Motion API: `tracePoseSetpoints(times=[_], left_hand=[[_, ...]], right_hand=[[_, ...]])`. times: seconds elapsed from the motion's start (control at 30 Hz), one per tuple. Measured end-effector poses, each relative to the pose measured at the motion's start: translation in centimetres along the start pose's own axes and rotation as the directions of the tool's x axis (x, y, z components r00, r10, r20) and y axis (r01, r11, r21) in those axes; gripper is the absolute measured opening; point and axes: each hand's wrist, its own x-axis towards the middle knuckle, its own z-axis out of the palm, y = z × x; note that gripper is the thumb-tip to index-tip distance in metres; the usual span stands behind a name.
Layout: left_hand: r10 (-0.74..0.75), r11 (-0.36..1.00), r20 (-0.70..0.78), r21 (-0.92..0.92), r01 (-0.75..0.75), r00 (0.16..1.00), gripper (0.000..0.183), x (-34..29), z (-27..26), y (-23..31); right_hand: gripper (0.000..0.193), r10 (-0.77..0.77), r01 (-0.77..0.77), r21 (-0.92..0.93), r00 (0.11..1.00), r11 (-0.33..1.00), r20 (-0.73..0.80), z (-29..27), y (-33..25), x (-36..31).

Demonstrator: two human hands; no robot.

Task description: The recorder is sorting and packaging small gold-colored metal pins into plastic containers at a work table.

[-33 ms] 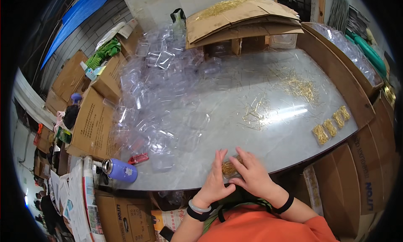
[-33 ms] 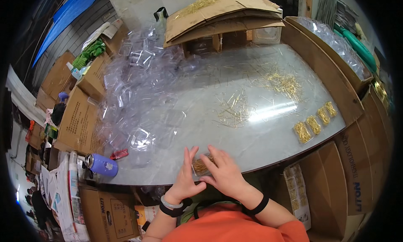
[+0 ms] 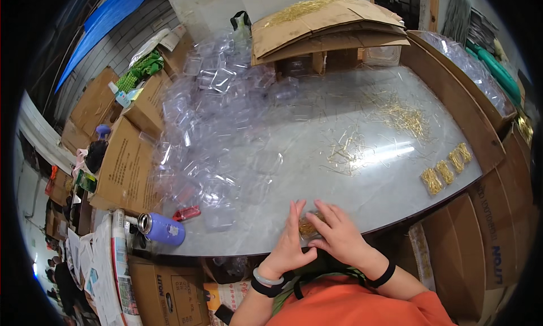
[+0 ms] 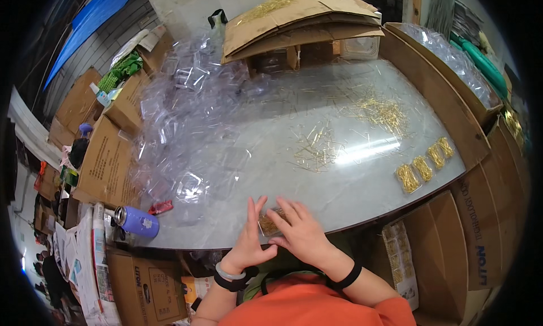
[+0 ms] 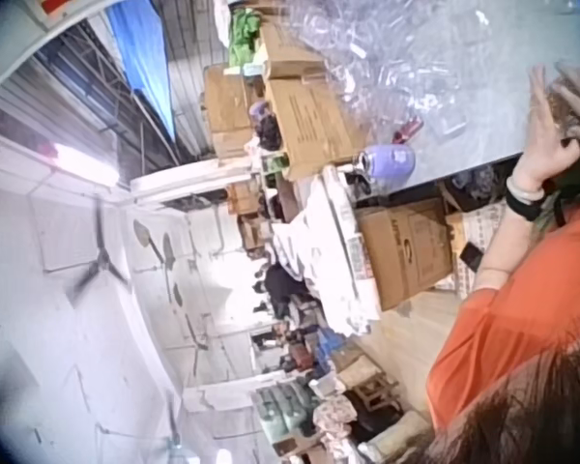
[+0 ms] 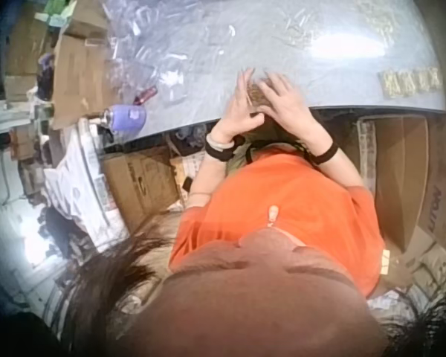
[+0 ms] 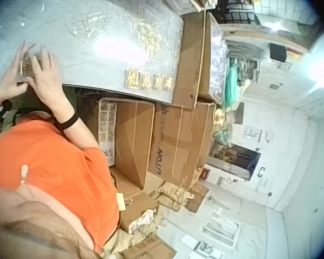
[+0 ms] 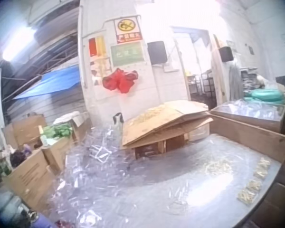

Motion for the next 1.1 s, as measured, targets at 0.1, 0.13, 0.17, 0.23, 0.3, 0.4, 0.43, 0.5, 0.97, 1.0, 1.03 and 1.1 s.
tracePoseSetpoints(times=[0.1, 0.13, 0.17, 0.23, 0.3, 0.4, 0.43, 0.5, 0.97, 1.0, 1.03, 1.1], left_hand=[[-0.097, 0.931, 0.034, -0.349, 0.103, 0.995, 0.124, -0.3, -0.4, -0.3], [-0.071, 0.922, 0.042, -0.378, 0.082, 0.997, 0.123, -0.3, -0.5, -0.1], [-0.044, 0.912, 0.049, -0.406, 0.061, 0.998, 0.123, -0.2, -0.7, 0.4], [-0.032, 0.876, -0.005, -0.482, 0.025, 0.999, 0.121, -0.2, -0.8, 1.3], [-0.07, 0.82, -0.125, -0.572, -0.014, 0.99, 0.118, -0.2, -0.6, 1.9], [-0.028, 0.998, -0.047, -0.064, 0.025, 0.999, 0.11, -0.4, -1.6, 0.8], [-0.043, 0.999, -0.034, 0.01, 0.044, 0.998, 0.107, -0.5, -1.4, 0.7], [-0.077, 0.985, -0.01, 0.156, 0.078, 0.997, 0.103, -0.9, -0.6, 0.7], [-0.061, 0.819, -0.014, 0.57, 0.058, 0.998, 0.06, -0.7, 1.6, 1.6], [-0.049, 0.817, -0.011, 0.574, 0.047, 0.999, 0.06, -0.4, 1.8, 1.7], [-0.044, 0.813, -0.007, 0.581, 0.04, 0.999, 0.06, -0.2, 2.0, 1.9], [-0.052, 0.793, -0.016, 0.607, 0.051, 0.999, 0.059, -0.2, 2.1, 2.0]], right_hand=[[0.067, -0.059, 0.06, -0.019, 0.997, 0.998, 0.042, 0.1, 0.2, 0.5], [0.067, -0.072, 0.073, -0.025, 0.996, 0.997, 0.046, 0.1, 0.5, 0.6], [0.066, -0.065, 0.065, -0.02, 0.998, 0.998, 0.027, -0.1, 0.3, 0.7], [0.065, -0.045, 0.045, -0.007, 0.999, 0.999, -0.007, -0.6, -0.1, 0.5], [0.064, -0.063, 0.06, -0.077, 0.998, 0.995, -0.03, -0.3, -0.2, 0.3], [0.069, -0.02, 0.021, -0.135, 1.0, 0.991, 0.008, 0.0, -0.1, -0.2], [0.072, 0.001, 0.004, -0.14, 0.999, 0.99, 0.036, 0.1, -0.2, 0.0], [0.078, 0.034, -0.033, -0.012, 0.997, 0.999, 0.063, -1.2, -0.4, 0.3], [0.059, 0.161, -0.158, -0.033, 0.979, 0.987, 0.125, -5.5, 4.9, 1.7], [0.057, 0.169, -0.15, -0.137, 0.975, 0.979, 0.142, -6.0, 6.9, 2.4], [0.055, 0.179, -0.137, -0.241, 0.971, 0.961, 0.16, -6.3, 8.6, 2.9], [0.053, 0.168, -0.113, -0.268, 0.967, 0.957, 0.191, -6.0, 11.2, 3.9]])
